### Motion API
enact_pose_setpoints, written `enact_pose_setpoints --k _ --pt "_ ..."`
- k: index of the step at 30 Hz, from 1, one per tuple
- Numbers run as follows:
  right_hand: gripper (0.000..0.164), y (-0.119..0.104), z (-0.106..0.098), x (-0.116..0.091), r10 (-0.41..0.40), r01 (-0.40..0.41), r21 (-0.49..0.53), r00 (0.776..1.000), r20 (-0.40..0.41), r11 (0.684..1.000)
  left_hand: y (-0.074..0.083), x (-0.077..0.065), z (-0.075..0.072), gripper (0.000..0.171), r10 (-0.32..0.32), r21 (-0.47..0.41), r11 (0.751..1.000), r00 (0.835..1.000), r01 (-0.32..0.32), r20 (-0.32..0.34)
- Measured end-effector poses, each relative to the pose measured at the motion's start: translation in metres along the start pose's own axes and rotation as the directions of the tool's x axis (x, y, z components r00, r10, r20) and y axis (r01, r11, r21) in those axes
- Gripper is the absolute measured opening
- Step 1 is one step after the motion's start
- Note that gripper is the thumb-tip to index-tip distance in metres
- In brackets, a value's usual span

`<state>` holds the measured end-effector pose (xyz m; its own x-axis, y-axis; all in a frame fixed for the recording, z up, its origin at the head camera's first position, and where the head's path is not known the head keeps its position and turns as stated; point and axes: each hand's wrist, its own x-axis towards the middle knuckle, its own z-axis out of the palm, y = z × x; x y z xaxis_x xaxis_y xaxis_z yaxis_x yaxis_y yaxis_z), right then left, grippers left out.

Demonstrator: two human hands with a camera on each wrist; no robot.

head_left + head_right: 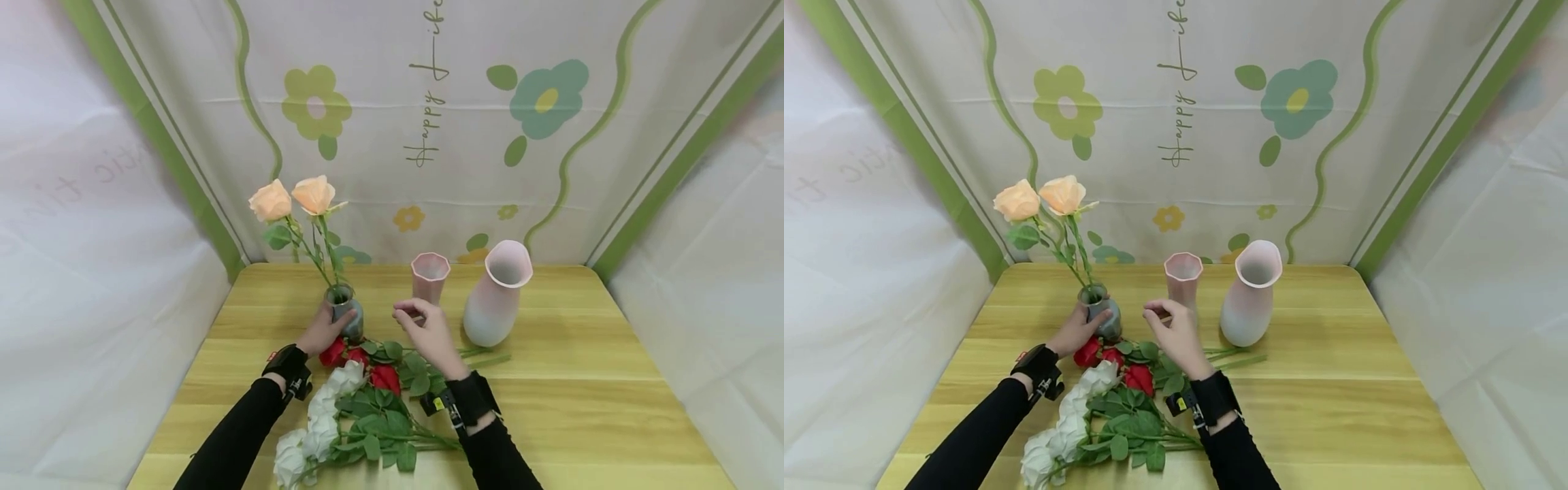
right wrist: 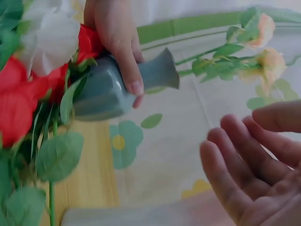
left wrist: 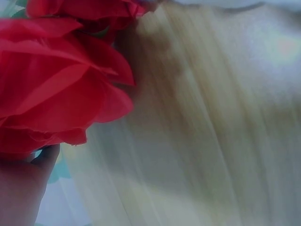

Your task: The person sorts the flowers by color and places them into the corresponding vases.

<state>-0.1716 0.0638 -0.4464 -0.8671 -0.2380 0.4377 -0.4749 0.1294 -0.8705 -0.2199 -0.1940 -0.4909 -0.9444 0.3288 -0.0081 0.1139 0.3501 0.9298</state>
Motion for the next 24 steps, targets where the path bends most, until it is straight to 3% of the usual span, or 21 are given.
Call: enact_pose_setpoints --k 2,7,9,12,16,18,21,24 --pt "0.02 0.036 -0.006 -0.011 -0.066 0.066 -0.03 0.998 0.016 0.997 -0.002 0.001 0.0 0.061 -0.01 -0.015 1.0 1.0 0.01 0.004" --pt "0.018 0.036 -0.026 -0.035 -0.011 0.021 -0.151 0.998 0.062 0.988 -0.024 0.009 0.002 0.066 0.029 0.004 1.0 1.0 -0.029 -0.008" --pt "0.014 0.012 -0.035 -0.041 0.078 -0.056 -0.218 0.993 0.09 0.974 -0.033 0.014 0.001 0.065 0.06 0.037 0.998 0.998 -0.06 -0.011" --pt "0.013 0.02 -0.044 -0.048 0.141 -0.097 -0.282 0.98 0.138 0.954 -0.039 0.019 -0.004 0.06 0.103 0.077 0.992 0.995 -0.103 0.005" --pt "0.013 0.028 -0.055 -0.056 0.186 -0.12 -0.335 0.968 0.17 0.934 -0.035 0.017 -0.007 0.055 0.152 0.193 0.97 0.988 -0.148 -0.006" --pt "0.014 0.029 -0.058 -0.061 0.205 -0.135 -0.347 0.963 0.174 0.928 -0.032 0.013 -0.008 0.056 0.148 0.252 0.958 0.989 -0.137 -0.027" --pt "0.013 0.032 -0.062 -0.067 0.233 -0.158 -0.357 0.956 0.179 0.921 -0.024 0.003 -0.005 0.069 0.086 0.346 0.937 0.991 -0.046 -0.099" --pt "0.013 0.034 -0.063 -0.072 0.251 -0.172 -0.365 0.951 0.18 0.915 -0.016 -0.009 0.004 0.078 0.063 0.43 0.902 0.977 0.031 -0.204"
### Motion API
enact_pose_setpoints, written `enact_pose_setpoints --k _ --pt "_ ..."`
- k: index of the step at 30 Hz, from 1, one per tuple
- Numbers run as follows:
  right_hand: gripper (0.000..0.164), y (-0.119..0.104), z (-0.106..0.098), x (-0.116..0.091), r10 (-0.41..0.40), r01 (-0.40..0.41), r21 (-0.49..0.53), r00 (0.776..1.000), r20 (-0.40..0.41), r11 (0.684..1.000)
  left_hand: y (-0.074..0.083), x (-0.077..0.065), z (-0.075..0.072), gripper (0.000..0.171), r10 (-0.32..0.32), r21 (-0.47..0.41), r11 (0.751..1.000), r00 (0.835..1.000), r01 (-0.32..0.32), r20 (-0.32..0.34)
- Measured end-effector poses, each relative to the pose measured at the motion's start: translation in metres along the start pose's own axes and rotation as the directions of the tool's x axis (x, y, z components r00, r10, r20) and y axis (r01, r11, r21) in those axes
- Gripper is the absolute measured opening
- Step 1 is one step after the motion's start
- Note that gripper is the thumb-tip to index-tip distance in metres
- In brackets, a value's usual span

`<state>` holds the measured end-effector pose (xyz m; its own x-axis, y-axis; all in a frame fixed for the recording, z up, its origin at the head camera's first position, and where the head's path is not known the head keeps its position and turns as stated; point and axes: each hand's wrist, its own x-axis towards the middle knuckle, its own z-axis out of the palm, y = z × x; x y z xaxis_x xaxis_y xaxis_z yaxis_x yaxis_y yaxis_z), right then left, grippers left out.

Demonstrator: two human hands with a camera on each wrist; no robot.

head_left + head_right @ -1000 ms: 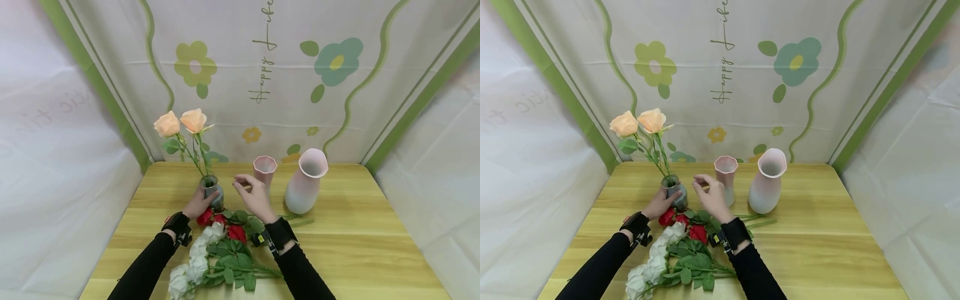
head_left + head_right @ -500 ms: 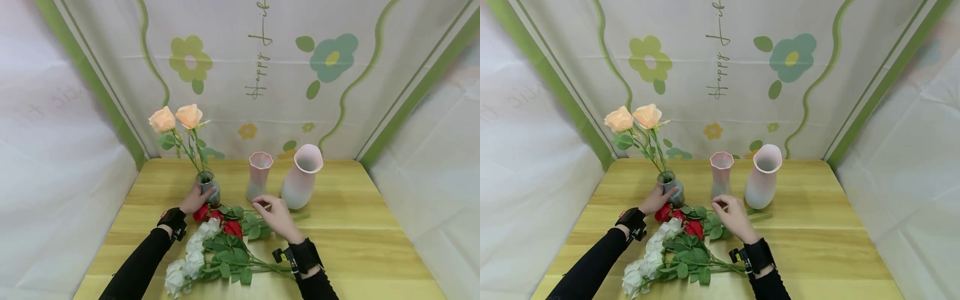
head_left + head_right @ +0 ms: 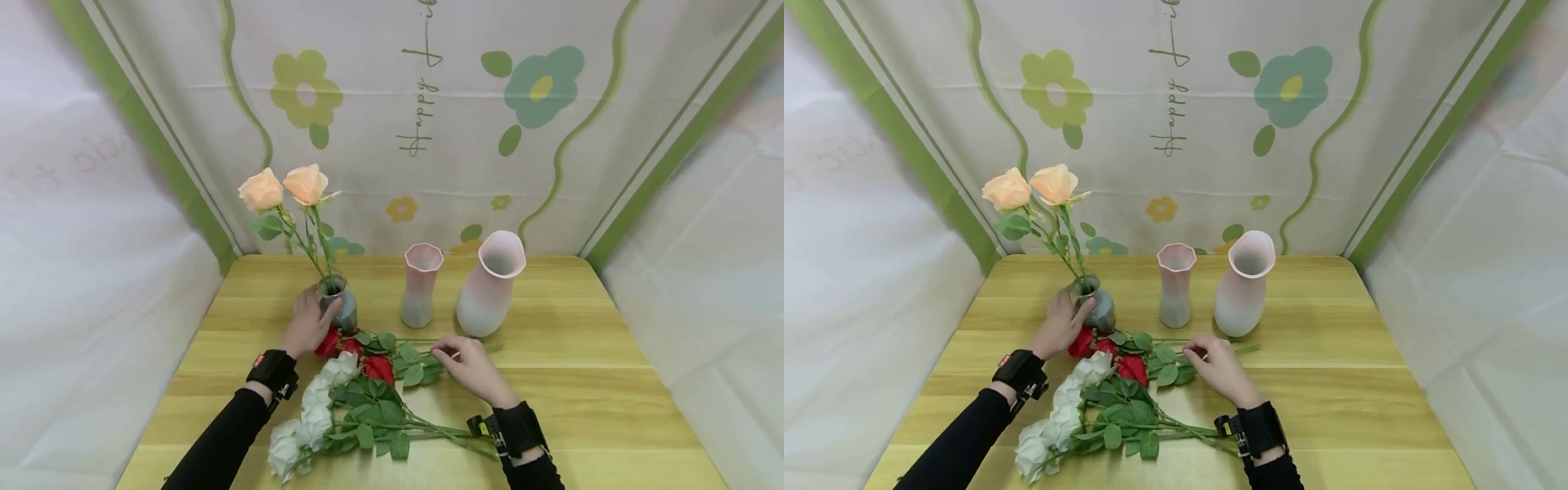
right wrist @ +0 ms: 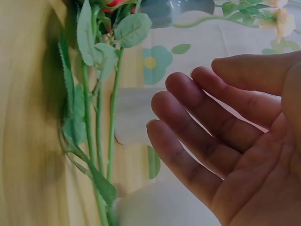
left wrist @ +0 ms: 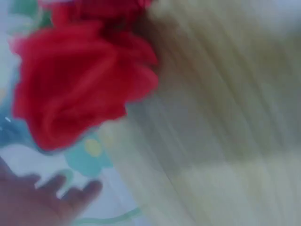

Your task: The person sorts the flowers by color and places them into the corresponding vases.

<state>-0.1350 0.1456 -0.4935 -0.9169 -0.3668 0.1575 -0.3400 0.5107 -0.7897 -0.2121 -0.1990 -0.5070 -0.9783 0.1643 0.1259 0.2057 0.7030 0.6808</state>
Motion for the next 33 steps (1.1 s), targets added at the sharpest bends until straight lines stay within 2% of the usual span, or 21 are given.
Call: enact_pose_setpoints --k 3,5,9,12,14,16,20,22,24,27,28,30,33 --pt "0.014 0.001 0.001 -0.001 0.009 -0.009 0.0 1.0 0.014 1.0 0.013 -0.012 0.006 0.077 0.008 0.093 0.996 0.992 0.004 -0.123" --pt "0.015 0.002 0.003 -0.002 0.007 -0.007 -0.004 1.0 0.024 1.0 0.022 -0.02 0.009 0.075 0.027 0.138 0.99 0.978 0.002 -0.206" --pt "0.015 0.003 0.008 -0.004 0.001 -0.001 0.003 0.999 0.052 1.0 0.038 -0.032 0.011 0.073 0.038 0.194 0.981 0.939 0.031 -0.343" --pt "0.014 0.004 0.011 -0.007 -0.004 0.003 0.007 0.997 0.074 1.0 0.049 -0.036 0.01 0.067 0.099 0.255 0.967 0.907 0.009 -0.409" --pt "0.014 0.005 0.012 -0.009 -0.009 0.008 0.004 0.997 0.083 1.0 0.055 -0.037 0.008 0.06 0.183 0.305 0.951 0.885 -0.049 -0.428" --pt "0.015 0.006 0.013 -0.01 -0.015 0.015 0.005 0.996 0.085 1.0 0.059 -0.036 0.006 0.052 0.29 0.359 0.924 0.857 -0.134 -0.426" --pt "0.015 0.006 0.012 -0.011 -0.029 0.029 0.002 0.996 0.09 1.0 0.065 -0.028 0.0 0.037 0.478 0.415 0.852 0.796 -0.318 -0.372" --pt "0.015 0.005 0.011 -0.013 -0.034 0.035 -0.005 0.994 0.103 0.999 0.069 -0.024 -0.003 0.034 0.525 0.409 0.829 0.782 -0.381 -0.335" --pt "0.014 0.005 0.009 -0.014 -0.034 0.036 -0.015 0.992 0.119 0.999 0.073 -0.02 -0.007 0.033 0.548 0.397 0.816 0.781 -0.421 -0.298" --pt "0.014 0.005 0.008 -0.016 -0.031 0.036 -0.034 0.991 0.13 0.999 0.079 -0.014 -0.01 0.036 0.55 0.378 0.81 0.805 -0.449 -0.222" --pt "0.015 0.005 0.007 -0.016 -0.027 0.033 -0.04 0.991 0.131 0.999 0.081 -0.012 -0.011 0.038 0.543 0.368 0.812 0.818 -0.453 -0.192" --pt "0.015 0.004 0.007 -0.017 -0.021 0.027 -0.044 0.991 0.13 0.999 0.085 -0.01 -0.011 0.046 0.507 0.327 0.833 0.852 -0.446 -0.128" --pt "0.015 0.0 0.007 -0.019 -0.011 0.016 -0.032 0.99 0.144 0.999 0.091 -0.006 -0.008 0.059 0.42 0.229 0.887 0.907 -0.402 -0.034"
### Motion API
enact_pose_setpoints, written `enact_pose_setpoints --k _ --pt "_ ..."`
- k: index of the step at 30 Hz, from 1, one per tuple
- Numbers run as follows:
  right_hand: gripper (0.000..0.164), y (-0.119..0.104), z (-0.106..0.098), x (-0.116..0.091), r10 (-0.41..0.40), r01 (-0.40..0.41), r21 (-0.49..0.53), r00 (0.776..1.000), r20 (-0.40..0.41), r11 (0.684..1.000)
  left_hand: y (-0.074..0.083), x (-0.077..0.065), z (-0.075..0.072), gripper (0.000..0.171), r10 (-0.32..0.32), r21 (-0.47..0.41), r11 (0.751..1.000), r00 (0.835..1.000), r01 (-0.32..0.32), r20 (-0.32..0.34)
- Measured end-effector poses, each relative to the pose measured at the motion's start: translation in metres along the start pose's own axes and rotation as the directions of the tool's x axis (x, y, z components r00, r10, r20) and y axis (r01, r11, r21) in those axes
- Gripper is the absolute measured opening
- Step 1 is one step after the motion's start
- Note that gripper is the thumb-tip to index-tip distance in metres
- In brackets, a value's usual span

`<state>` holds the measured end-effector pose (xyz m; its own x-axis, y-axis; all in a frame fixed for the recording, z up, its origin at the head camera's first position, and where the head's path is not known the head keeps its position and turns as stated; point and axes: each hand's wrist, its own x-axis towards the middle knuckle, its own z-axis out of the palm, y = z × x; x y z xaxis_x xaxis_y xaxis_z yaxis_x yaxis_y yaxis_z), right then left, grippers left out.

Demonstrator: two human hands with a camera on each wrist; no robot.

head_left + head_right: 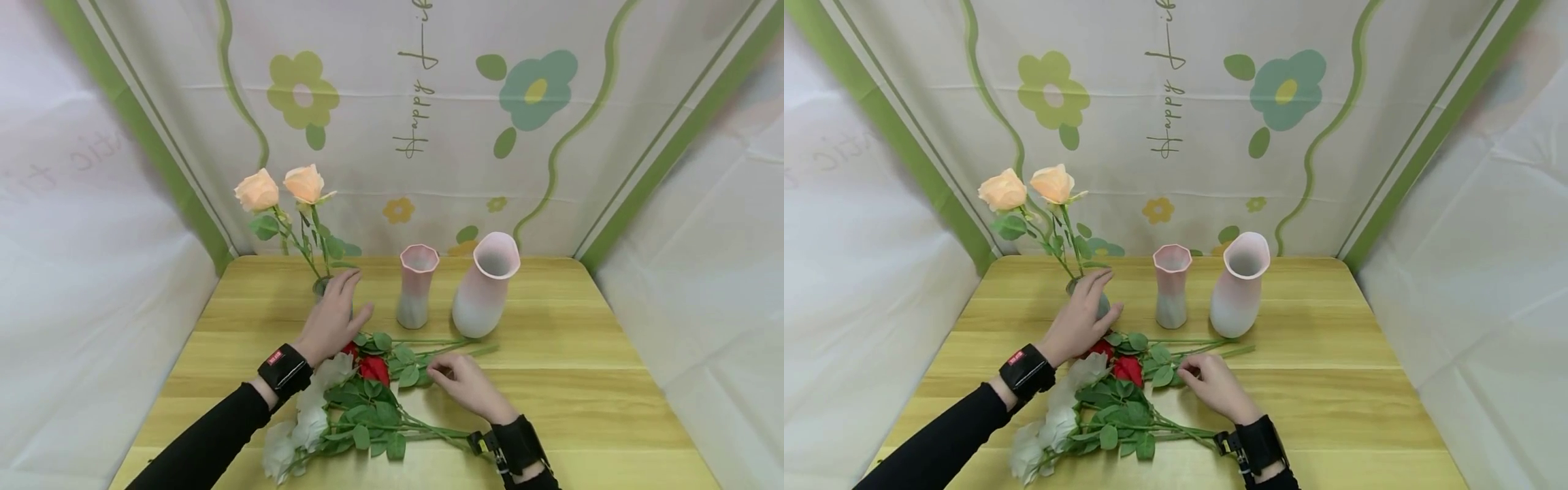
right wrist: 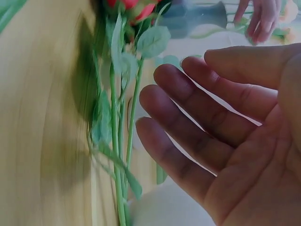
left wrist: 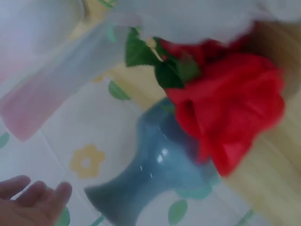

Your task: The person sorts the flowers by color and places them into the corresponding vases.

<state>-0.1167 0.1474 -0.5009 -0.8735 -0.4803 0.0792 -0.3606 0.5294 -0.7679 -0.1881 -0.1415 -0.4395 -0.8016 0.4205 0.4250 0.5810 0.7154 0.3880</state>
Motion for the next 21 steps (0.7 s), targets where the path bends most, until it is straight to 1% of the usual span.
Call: enact_pose_setpoints --k 2,4,7,11,14,18,19,21 --pt "0.015 -0.003 0.001 0.0 -0.002 0.001 0.02 1.0 0.027 1.0 0.003 0.005 0.003 0.065 -0.048 -0.062 0.997 0.997 0.052 0.066" --pt "0.016 -0.006 0.003 0.0 -0.013 0.011 0.026 0.998 0.057 1.0 0.005 0.01 0.007 0.07 -0.079 -0.108 0.99 0.99 0.091 0.116" --pt "0.017 -0.009 0.007 0.002 -0.029 0.027 0.02 0.994 0.101 0.999 0.009 0.018 0.014 0.078 -0.108 -0.162 0.978 0.981 0.134 0.163" --pt "0.017 -0.011 0.011 0.002 -0.051 0.05 0.016 0.99 0.134 0.999 0.013 0.029 0.024 0.088 -0.158 -0.233 0.951 0.969 0.201 0.19" --pt "0.016 -0.012 0.013 0.002 -0.069 0.066 0.023 0.985 0.157 0.998 0.015 0.039 0.037 0.096 -0.216 -0.294 0.917 0.954 0.271 0.207" --pt "0.013 -0.016 0.017 0.001 -0.087 0.088 0.006 0.976 0.2 0.996 0.018 0.053 0.053 0.105 -0.263 -0.371 0.869 0.941 0.328 0.215" --pt "0.012 -0.017 0.018 0.001 -0.097 0.1 -0.007 0.974 0.205 0.995 0.018 0.055 0.057 0.107 -0.265 -0.384 0.862 0.941 0.33 0.211" --pt "0.01 -0.02 0.02 0.002 -0.107 0.117 -0.036 0.971 0.216 0.992 0.017 0.061 0.062 0.109 -0.254 -0.422 0.851 0.948 0.313 0.191"
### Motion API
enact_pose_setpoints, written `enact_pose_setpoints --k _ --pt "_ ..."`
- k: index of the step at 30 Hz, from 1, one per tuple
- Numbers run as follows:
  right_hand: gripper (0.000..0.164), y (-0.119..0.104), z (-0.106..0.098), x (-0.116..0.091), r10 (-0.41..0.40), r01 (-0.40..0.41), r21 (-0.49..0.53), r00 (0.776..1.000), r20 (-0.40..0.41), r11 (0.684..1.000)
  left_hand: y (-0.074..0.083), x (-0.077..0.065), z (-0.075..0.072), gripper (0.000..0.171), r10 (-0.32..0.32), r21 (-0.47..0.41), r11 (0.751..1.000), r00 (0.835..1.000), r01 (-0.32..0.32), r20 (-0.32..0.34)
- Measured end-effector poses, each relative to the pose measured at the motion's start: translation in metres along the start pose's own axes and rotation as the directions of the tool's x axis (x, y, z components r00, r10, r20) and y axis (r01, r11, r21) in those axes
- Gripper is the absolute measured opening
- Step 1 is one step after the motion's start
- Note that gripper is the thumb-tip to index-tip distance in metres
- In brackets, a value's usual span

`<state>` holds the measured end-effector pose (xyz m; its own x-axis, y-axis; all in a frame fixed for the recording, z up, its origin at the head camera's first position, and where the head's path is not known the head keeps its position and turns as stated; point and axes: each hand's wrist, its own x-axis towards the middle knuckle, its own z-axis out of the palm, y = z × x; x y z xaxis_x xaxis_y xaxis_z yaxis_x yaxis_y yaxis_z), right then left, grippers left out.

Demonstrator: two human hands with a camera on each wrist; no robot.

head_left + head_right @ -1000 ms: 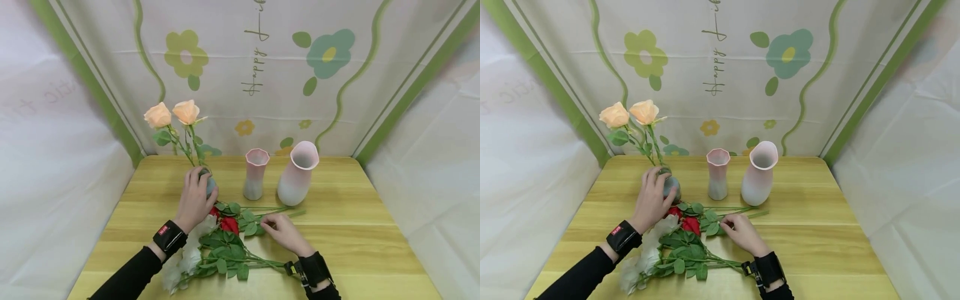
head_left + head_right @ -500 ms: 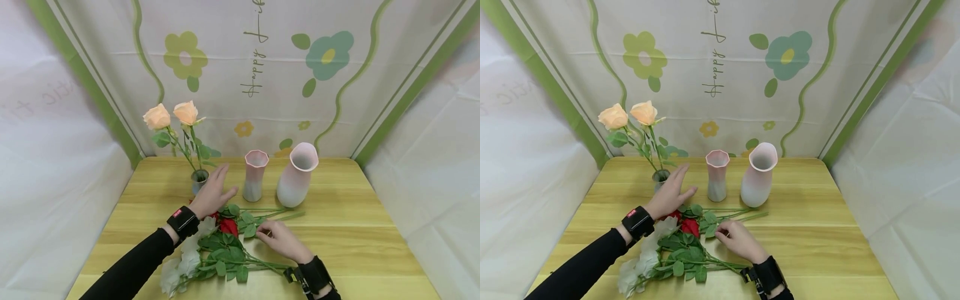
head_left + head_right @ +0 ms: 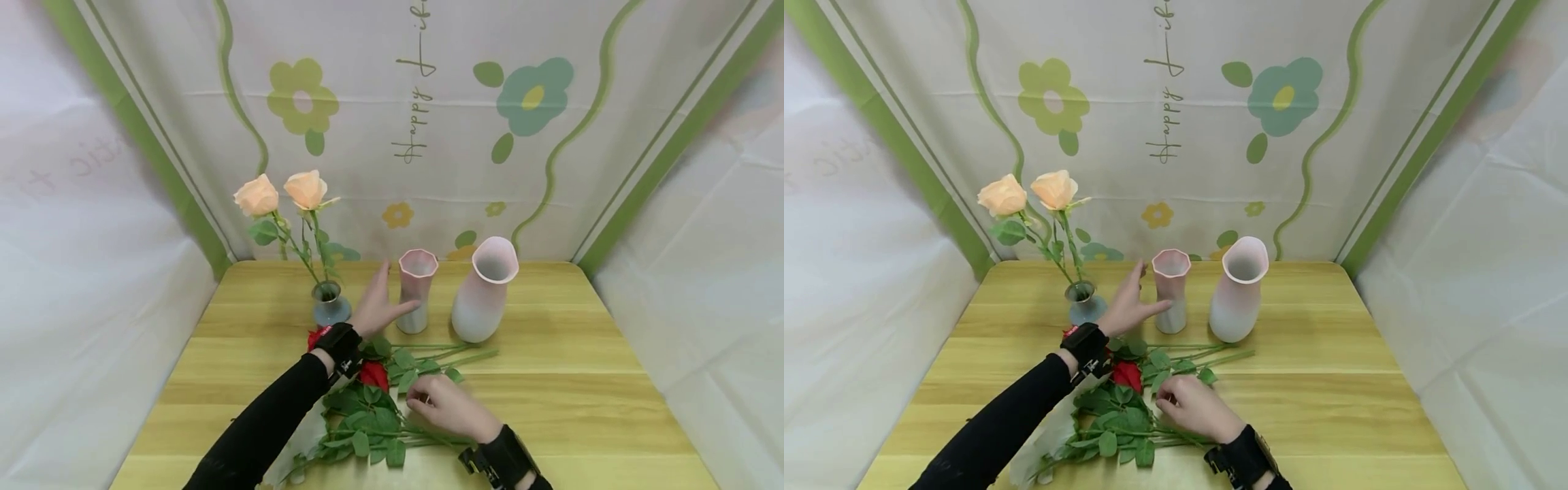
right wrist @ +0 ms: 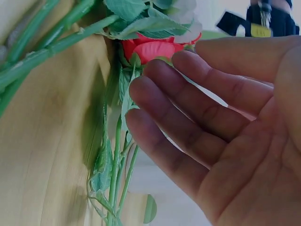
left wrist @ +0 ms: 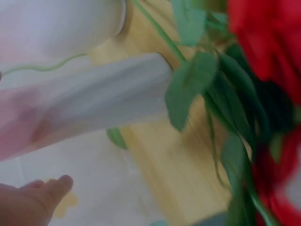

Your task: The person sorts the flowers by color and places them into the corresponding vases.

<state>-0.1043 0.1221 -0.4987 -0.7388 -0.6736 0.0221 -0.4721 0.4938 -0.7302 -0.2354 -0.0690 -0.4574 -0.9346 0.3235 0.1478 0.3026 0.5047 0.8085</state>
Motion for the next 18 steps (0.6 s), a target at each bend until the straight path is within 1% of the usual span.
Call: enact_pose_setpoints --k 4,7,10,14,18 --pt "0.006 0.0 0.008 0.001 -0.016 0.017 -0.076 1.0 0.01 0.997 -0.003 0.01 0.008 0.11 0.043 -0.077 0.996 0.999 -0.044 -0.026" --pt "0.004 0.0 0.014 0.001 -0.02 0.024 -0.142 0.999 0.025 0.99 -0.005 0.017 0.014 0.108 0.085 -0.146 0.985 0.996 -0.089 -0.033" --pt "0.004 0.001 0.019 0.0 -0.039 0.047 -0.218 0.998 0.041 0.975 -0.006 0.023 0.019 0.102 0.12 -0.201 0.971 0.992 -0.126 -0.042" --pt "0.016 0.004 0.023 0.002 -0.057 0.07 -0.29 0.997 0.055 0.954 -0.008 0.03 0.023 0.092 0.143 -0.203 0.967 0.988 -0.153 -0.065" --pt "0.031 0.006 0.025 0.005 -0.046 0.067 -0.332 0.996 0.07 0.941 -0.008 0.034 0.024 0.086 0.153 -0.152 0.975 0.986 -0.162 -0.067"
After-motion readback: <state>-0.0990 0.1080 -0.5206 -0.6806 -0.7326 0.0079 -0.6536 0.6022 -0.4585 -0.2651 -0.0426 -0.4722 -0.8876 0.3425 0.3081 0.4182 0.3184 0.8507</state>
